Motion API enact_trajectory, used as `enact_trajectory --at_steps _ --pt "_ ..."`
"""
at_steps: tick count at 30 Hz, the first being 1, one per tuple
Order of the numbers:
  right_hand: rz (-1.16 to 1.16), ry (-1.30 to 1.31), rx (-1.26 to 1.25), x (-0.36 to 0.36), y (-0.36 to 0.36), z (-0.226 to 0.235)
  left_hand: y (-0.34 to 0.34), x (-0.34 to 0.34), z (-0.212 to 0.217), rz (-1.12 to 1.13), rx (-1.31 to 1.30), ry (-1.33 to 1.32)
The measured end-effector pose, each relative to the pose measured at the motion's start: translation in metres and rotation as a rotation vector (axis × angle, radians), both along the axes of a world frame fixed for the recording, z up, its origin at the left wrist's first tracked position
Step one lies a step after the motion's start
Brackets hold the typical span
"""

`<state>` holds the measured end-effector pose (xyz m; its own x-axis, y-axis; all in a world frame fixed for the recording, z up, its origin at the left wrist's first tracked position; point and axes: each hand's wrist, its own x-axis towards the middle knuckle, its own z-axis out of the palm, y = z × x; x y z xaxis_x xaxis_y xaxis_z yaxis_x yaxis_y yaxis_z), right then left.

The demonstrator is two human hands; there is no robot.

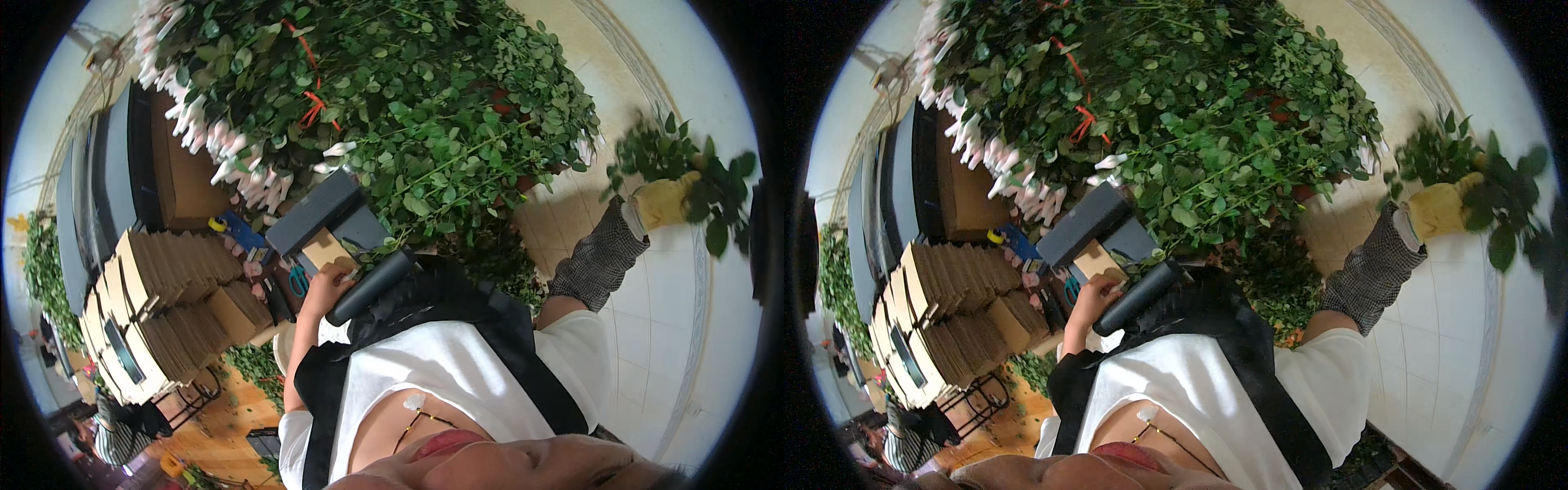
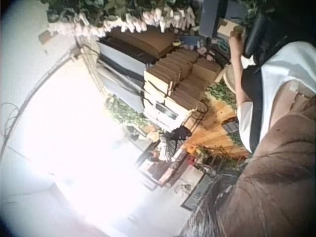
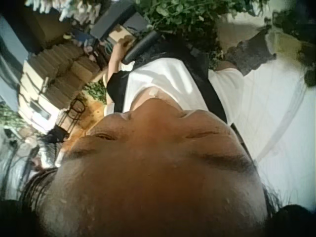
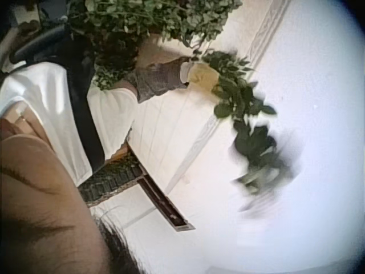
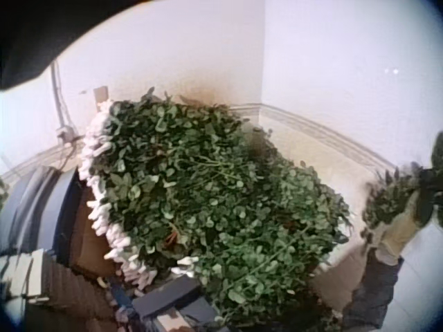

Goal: The person picks up individual roses from a pile, pulls the stems through a stripping tool on a workbench to remove leaves and thorns, and slides protective foam sleeves over the flower heads.

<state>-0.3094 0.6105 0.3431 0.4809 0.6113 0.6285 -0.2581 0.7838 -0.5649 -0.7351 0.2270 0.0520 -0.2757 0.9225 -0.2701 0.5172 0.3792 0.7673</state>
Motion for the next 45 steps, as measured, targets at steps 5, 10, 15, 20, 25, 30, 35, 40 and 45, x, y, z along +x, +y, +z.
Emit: enact_trajectory --at_steps 5,10,15,20,25,30,35,40,45 --pt "-0.486 -0.452 -0.172 -0.025 0.004 0.003 0.002 0.003 0.002 -0.019 -0.014 -0.033" --pt "-0.982 -1.025 -0.158 -0.014 0.043 -0.057 0.003 0.002 -0.009 -0.013 0.009 -0.084" --pt "-0.478 -0.636 -0.486 -0.052 0.140 -0.076 0.000 -0.002 -0.010 -0.003 -0.022 -0.071" --pt "0.330 -0.290 -0.748 -0.080 0.365 -0.171 0.010 0.004 -0.001 0.020 -0.051 -0.089" --pt "0.059 -0.481 -0.631 -0.117 0.314 -0.240 0.002 0.010 0.001 0.026 -0.120 -0.011" --pt "-0.480 -0.790 -0.349 -0.042 0.322 -0.258 0.015 0.005 -0.003 -0.019 -0.116 0.000" --pt "-0.589 -1.336 -0.749 -0.023 0.306 -0.233 -0.003 0.006 -0.009 0.025 -0.075 0.053" --pt "-0.181 -1.157 -0.516 -0.055 0.276 -0.222 0.011 0.004 -0.002 0.012 -0.068 0.045" --pt "0.667 -1.703 -0.150 -0.199 0.147 -0.185 0.006 0.008 0.006 0.010 -0.107 0.042"
